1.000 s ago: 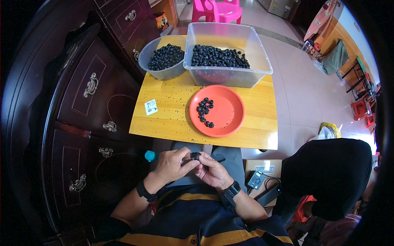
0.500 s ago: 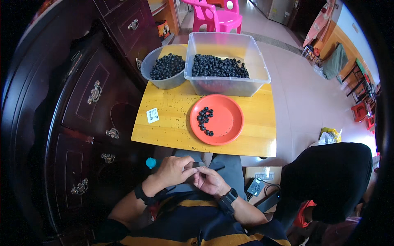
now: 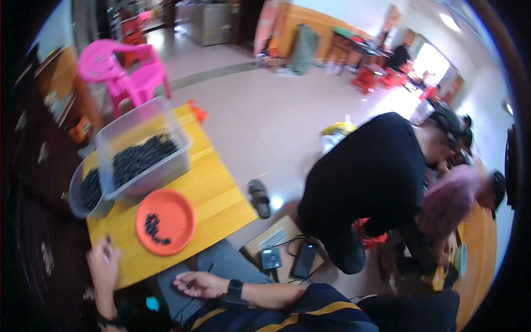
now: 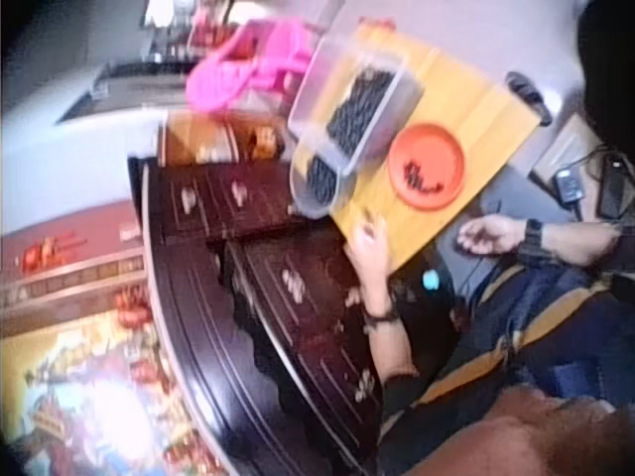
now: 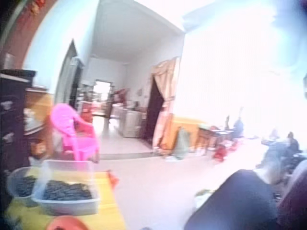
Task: Manually sorting small black manufactured parts from a large bin into a small plate.
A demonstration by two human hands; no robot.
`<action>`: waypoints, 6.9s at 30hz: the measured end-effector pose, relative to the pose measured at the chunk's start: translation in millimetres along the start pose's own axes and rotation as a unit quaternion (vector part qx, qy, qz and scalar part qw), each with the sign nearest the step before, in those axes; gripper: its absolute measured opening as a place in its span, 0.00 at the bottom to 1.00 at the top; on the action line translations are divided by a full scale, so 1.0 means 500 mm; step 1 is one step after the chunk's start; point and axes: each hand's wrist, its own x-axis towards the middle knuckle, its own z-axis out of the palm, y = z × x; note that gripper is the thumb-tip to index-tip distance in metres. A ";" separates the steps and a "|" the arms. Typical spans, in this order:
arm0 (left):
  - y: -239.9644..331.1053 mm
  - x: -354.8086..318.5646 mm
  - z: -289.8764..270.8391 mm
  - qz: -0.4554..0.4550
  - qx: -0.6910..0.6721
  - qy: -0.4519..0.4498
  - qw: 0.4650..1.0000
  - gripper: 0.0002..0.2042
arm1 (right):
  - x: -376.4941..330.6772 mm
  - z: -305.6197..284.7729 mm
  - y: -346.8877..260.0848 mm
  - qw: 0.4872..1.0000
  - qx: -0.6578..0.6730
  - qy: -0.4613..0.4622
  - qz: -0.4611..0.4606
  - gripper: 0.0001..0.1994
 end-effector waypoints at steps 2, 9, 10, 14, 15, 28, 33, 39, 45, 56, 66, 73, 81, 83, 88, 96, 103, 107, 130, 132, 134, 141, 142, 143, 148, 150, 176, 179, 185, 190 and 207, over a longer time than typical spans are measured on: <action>-0.054 -0.079 0.089 0.020 -0.062 -0.041 0.997 0.10 | -0.001 0.031 -0.005 0.998 0.045 0.032 0.014 0.11; 0.076 -0.184 0.182 0.076 0.067 -0.233 0.967 0.11 | -0.014 0.013 -0.012 0.990 0.056 -0.126 -0.031 0.17; 0.074 -0.191 0.190 0.060 0.081 -0.245 0.964 0.13 | -0.013 0.016 -0.014 0.990 0.054 -0.128 -0.030 0.17; 0.055 -0.207 0.207 0.054 0.107 -0.232 0.965 0.14 | -0.014 0.028 -0.011 0.997 0.045 -0.069 -0.005 0.17; 0.053 -0.207 0.209 0.054 0.108 -0.231 0.965 0.14 | -0.015 0.031 -0.011 0.998 0.047 -0.050 0.000 0.17; 0.056 -0.195 0.197 -0.015 -0.044 -0.191 0.980 0.10 | -0.026 0.012 -0.024 0.996 -0.072 -0.050 0.030 0.07; 0.016 -0.211 0.225 -0.101 -0.258 -0.171 0.945 0.07 | -0.028 0.017 -0.024 0.997 -0.029 -0.068 0.020 0.08; -0.004 -0.211 0.234 -0.138 -0.300 -0.160 0.930 0.06 | -0.028 0.020 -0.026 0.998 -0.010 -0.056 0.015 0.08; 0.014 -0.217 0.223 -0.233 -0.399 -0.193 0.866 0.07 | -0.012 -0.004 -0.016 0.996 0.037 -0.079 0.025 0.07; 0.030 -0.217 0.232 -0.163 -0.400 -0.147 0.890 0.07 | 0.000 -0.012 -0.011 0.991 0.057 -0.110 0.042 0.03; 0.019 -0.222 0.228 -0.210 -0.443 -0.168 0.855 0.05 | -0.010 -0.002 -0.009 0.991 0.072 -0.098 0.050 0.02; 0.015 -0.218 0.229 -0.206 -0.442 -0.149 0.860 0.05 | -0.014 0.001 -0.013 0.993 0.075 -0.090 0.031 0.04; -0.059 -0.224 0.237 -0.089 -0.158 -0.207 0.961 0.13 | -0.028 -0.002 -0.036 0.996 0.072 -0.057 0.002 0.05; -0.041 -0.222 0.226 -0.098 -0.159 -0.224 0.956 0.14 | -0.028 -0.002 -0.037 0.996 0.070 -0.061 0.003 0.05; -0.035 -0.215 0.212 -0.066 -0.112 -0.234 0.964 0.13 | -0.028 -0.001 -0.040 0.995 0.058 -0.084 0.006 0.06; -0.014 -0.206 0.213 -0.027 -0.109 -0.170 0.979 0.12 | -0.033 0.014 -0.046 0.992 0.032 -0.121 -0.002 0.05; 0.016 -0.205 0.199 -0.097 -0.144 -0.197 0.965 0.12 | -0.027 0.012 -0.044 0.993 0.021 -0.112 0.003 0.05; -0.001 -0.211 0.209 -0.081 -0.179 -0.172 0.965 0.09 | -0.024 0.009 -0.041 0.992 0.020 -0.128 0.003 0.05; 0.036 -0.203 0.206 -0.229 -0.395 -0.158 0.876 0.06 | -0.012 0.025 -0.038 0.994 0.011 -0.111 0.015 0.03; 0.036 -0.203 0.208 -0.219 -0.403 -0.160 0.874 0.05 | -0.012 0.023 -0.037 0.994 0.020 -0.110 0.016 0.03; 0.028 -0.205 0.214 -0.201 -0.430 -0.153 0.867 0.04 | -0.013 0.022 -0.036 0.993 0.025 -0.117 0.018 0.03; 0.015 -0.206 0.219 -0.207 -0.461 -0.148 0.850 0.02 | -0.006 0.017 -0.028 0.993 0.027 -0.111 0.028 0.04; 0.015 -0.205 0.218 -0.208 -0.455 -0.148 0.853 0.02 | -0.006 0.018 -0.028 0.993 0.027 -0.111 0.029 0.04; 0.016 -0.203 0.216 -0.209 -0.449 -0.148 0.856 0.02 | -0.005 0.018 -0.028 0.994 0.027 -0.106 0.029 0.04; 0.019 -0.201 0.212 -0.229 -0.458 -0.152 0.846 0.02 | -0.004 0.022 -0.028 0.994 0.028 -0.100 0.033 0.04; 0.016 -0.201 0.213 -0.227 -0.463 -0.154 0.843 0.02 | 0.000 0.020 -0.026 0.993 0.044 -0.106 0.034 0.05; 0.005 -0.195 0.208 -0.079 -0.253 -0.137 0.954 0.11 | -0.035 0.072 -0.066 0.988 -0.110 -0.107 0.014 0.05; 0.005 -0.195 0.213 -0.061 -0.267 -0.130 0.953 0.10 | -0.036 0.074 -0.067 0.985 -0.128 -0.117 0.015 0.06; 0.003 -0.205 0.210 -0.115 -0.354 -0.157 0.915 0.08 | -0.034 0.072 -0.060 0.985 -0.093 -0.142 0.029 0.06; -0.009 -0.205 0.205 -0.096 -0.355 -0.159 0.916 0.08 | -0.041 0.086 -0.065 0.984 -0.097 -0.147 0.026 0.07; 0.027 -0.199 0.175 -0.061 -0.229 -0.090 0.967 0.09 | -0.043 0.095 -0.071 0.991 -0.092 -0.095 -0.030 0.08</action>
